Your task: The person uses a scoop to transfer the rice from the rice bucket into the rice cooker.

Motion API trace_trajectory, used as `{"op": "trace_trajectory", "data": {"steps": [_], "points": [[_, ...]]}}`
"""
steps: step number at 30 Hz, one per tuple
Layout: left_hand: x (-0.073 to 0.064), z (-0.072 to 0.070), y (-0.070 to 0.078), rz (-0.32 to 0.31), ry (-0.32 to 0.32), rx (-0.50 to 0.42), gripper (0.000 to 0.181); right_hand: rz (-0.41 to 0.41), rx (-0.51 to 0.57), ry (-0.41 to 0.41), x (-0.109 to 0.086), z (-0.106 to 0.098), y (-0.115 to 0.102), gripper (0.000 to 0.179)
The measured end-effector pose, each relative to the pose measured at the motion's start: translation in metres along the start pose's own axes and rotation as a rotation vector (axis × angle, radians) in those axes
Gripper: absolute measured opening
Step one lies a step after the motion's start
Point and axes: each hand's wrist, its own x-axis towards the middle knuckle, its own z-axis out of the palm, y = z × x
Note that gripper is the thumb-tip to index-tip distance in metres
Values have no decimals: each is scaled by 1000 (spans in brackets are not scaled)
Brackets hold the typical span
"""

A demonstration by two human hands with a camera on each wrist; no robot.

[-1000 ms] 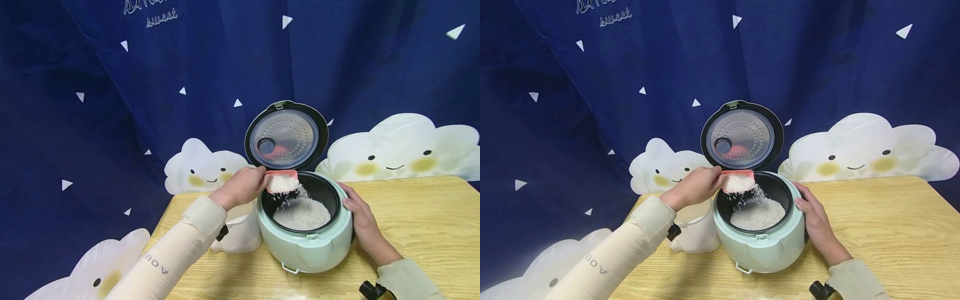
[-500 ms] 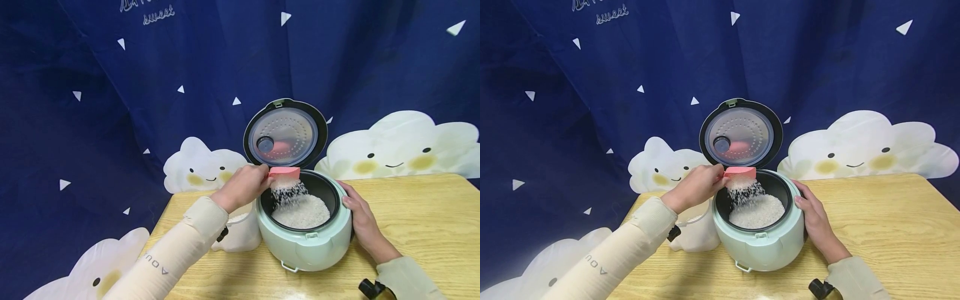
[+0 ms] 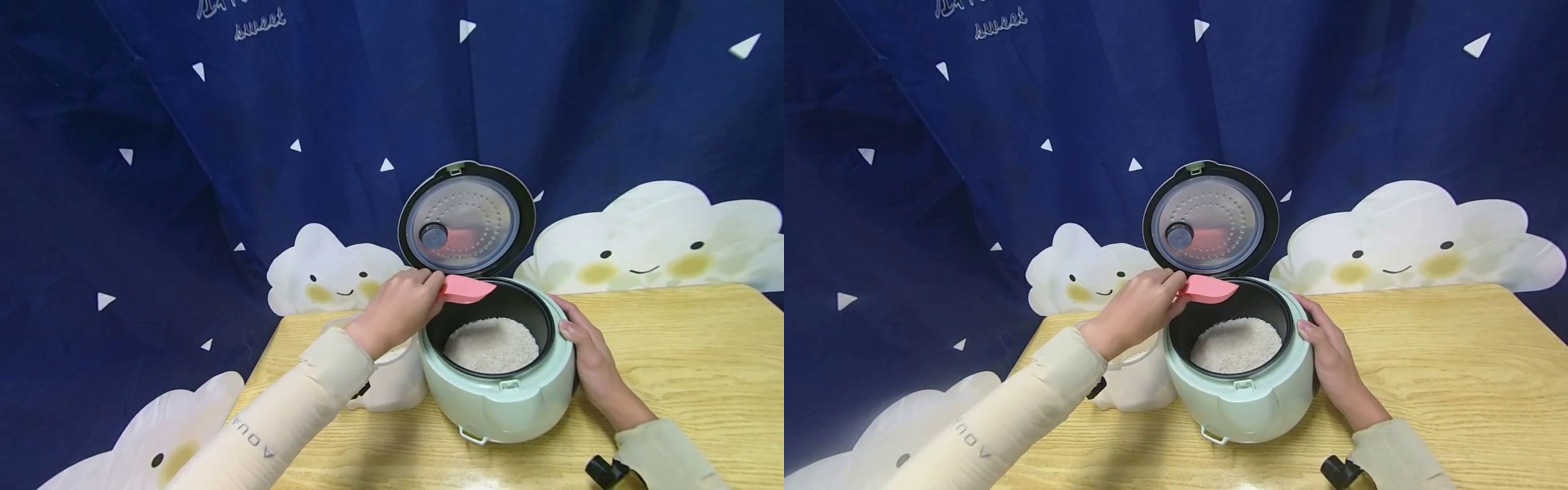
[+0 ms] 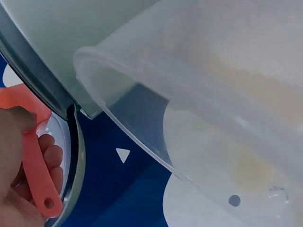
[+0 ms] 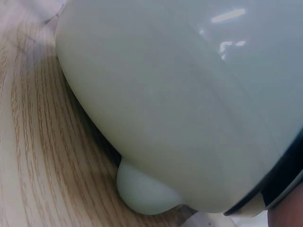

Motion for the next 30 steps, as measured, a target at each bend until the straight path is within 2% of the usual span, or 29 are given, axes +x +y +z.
{"op": "trace_trajectory", "data": {"steps": [10,14,26,30], "points": [[-19,-8,-14,-94,-2,-62,12,11,-25,-5,0,1,0,49],[-29,-12,-22,-138,-42,-79,13,9,-12,-10,0,1,0,49],[-62,-25,-45,-229,-87,-111,21,-9,9,-16,-1,0,0,48],[-73,-30,-54,-261,-85,-86,22,-7,1,-18,-1,1,-1,48]]}}
